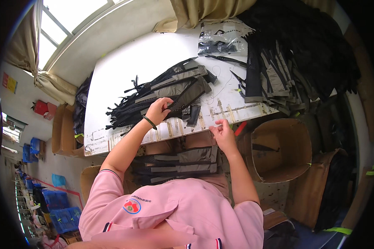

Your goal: The recorder is assembling and inspecting various straps and mesh components for backpacks at a manufacturing workstation.

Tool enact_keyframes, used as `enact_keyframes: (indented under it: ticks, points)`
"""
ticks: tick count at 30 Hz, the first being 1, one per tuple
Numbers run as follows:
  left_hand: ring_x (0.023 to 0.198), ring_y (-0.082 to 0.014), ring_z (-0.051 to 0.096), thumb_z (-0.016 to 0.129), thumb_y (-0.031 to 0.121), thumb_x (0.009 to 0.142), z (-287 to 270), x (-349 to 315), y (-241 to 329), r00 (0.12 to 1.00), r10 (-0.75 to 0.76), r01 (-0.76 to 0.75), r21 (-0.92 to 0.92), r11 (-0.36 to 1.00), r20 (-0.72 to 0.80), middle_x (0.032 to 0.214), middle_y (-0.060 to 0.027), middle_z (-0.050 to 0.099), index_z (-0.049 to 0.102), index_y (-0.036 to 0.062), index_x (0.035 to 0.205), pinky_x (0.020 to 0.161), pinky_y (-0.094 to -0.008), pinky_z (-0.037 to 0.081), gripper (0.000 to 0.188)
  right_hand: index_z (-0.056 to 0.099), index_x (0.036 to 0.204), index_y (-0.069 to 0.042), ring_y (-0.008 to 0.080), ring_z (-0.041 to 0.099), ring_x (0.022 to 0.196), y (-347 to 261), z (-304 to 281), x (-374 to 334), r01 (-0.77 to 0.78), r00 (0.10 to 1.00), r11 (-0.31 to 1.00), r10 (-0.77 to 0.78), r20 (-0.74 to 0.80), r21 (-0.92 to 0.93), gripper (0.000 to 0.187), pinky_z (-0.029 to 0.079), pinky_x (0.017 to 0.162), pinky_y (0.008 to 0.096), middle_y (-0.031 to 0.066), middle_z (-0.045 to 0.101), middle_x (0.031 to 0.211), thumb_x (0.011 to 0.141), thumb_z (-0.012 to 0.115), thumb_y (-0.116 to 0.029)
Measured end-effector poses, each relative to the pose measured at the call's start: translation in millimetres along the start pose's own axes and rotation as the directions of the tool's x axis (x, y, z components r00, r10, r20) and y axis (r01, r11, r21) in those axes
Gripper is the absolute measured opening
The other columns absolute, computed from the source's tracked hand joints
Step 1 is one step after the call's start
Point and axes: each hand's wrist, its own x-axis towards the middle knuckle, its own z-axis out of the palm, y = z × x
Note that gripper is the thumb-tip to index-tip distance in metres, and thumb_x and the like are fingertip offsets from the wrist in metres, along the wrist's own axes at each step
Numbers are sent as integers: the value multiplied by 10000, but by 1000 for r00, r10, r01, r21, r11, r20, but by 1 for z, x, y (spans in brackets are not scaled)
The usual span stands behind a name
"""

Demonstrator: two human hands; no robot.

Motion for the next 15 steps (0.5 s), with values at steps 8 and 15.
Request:
enact_keyframes:
  ticks: [8,15]
  points:
    - [705,-55,428,672,-39,801,-54,-65,29,775,64,327,-486,810,628,781,60,452,607,34,1085,650,-207,396,301,462,1213,-60,98,546,834,-36,21,44,-177,980,519,170,102,836,412,458,704,229,55,593,895,877,673,-174]
    - [945,-90,534,629,102,884,-2,-82,55,863,-116,453,-653,606,492,1030,-40,586,529,1,1182,834,-258,460,330,480,1130,-58,66,519,746,-40,65,-9,125,982,857,-179,61,500,343,421,696,203,-1,566,791,849,676,-68]
